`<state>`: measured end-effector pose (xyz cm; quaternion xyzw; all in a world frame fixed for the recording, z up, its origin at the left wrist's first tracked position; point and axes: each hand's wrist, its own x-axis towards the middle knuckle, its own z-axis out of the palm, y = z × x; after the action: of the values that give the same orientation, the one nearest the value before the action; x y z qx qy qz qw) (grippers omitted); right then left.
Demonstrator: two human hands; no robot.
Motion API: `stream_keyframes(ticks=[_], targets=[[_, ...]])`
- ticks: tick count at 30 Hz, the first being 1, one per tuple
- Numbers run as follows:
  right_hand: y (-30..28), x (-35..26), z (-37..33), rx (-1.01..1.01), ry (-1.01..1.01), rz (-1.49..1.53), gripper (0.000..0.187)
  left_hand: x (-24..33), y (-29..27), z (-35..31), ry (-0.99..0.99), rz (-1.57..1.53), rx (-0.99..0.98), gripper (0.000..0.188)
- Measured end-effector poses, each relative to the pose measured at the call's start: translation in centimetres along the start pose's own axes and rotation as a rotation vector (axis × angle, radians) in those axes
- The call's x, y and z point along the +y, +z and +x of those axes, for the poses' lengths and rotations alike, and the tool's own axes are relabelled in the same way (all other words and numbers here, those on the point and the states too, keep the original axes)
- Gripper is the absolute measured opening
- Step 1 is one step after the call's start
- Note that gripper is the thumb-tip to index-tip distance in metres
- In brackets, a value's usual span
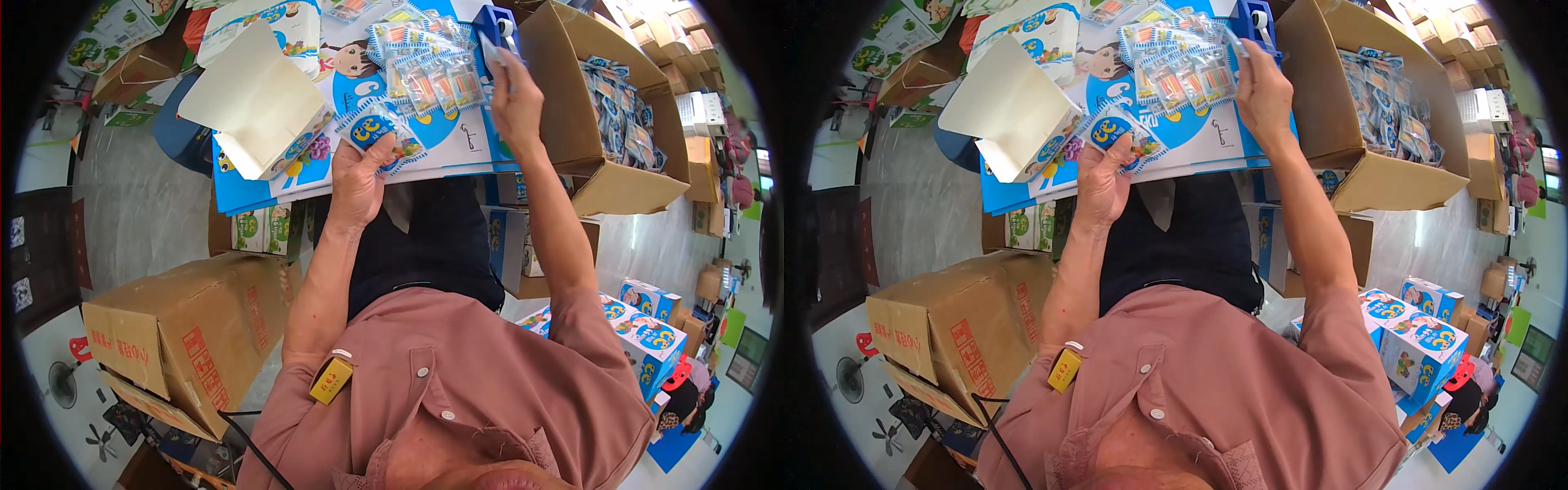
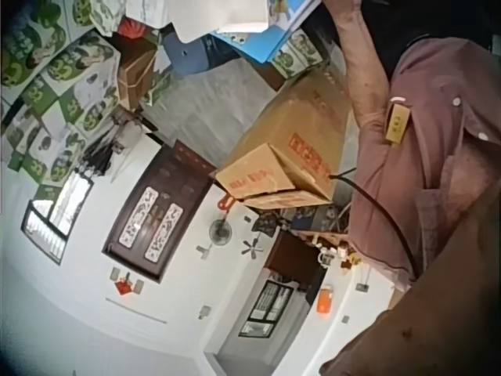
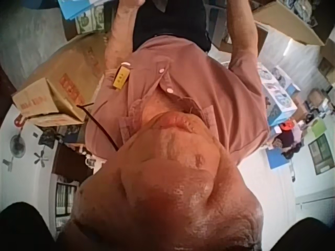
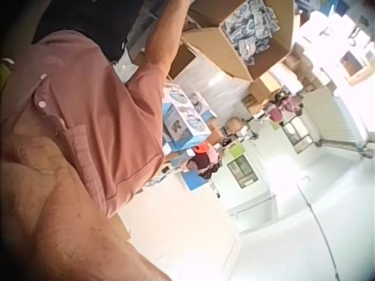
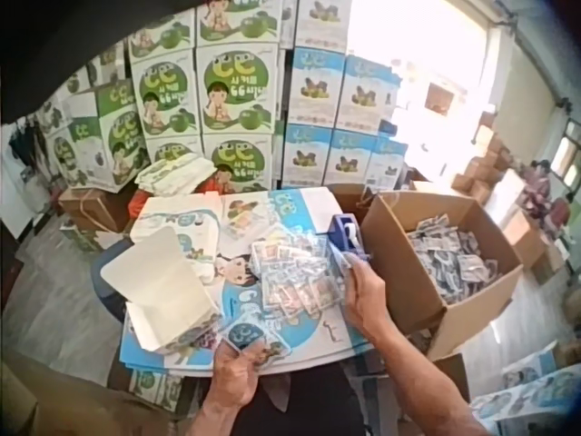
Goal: Manual sorting and packing of small blue packets into cardboard boxes for distribution.
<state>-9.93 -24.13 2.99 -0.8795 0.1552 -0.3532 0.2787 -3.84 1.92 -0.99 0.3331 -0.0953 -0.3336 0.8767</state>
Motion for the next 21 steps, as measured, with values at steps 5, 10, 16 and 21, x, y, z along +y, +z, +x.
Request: stream_keyframes(ticks=[5, 10, 16, 21], targets=[[-2.3, -5.8, -3.2, -0.526, 0.276, 0.577, 0.028, 0.7, 4.0, -0.2, -0.026, 0.093, -0.02, 0.038], [-1.5, -5.4, -2.6, -0.195, 0.336, 0.317, 0.038, -0.5, 2.9, 0.5, 0.119, 0.364, -0.056, 0.045], [1.7, -0.3, -1.5, -0.121, -0.012, -0.393, 0.037, -0.3, 2.1, 0.8, 0.138, 0.239, 0.109, 0.039], [0.3, -1.5, -1.9, -0.185, 0.218, -0.074, 0.031, -0.4, 0.1, 0.8, -0.039, 0.063, 0.036, 0.042]])
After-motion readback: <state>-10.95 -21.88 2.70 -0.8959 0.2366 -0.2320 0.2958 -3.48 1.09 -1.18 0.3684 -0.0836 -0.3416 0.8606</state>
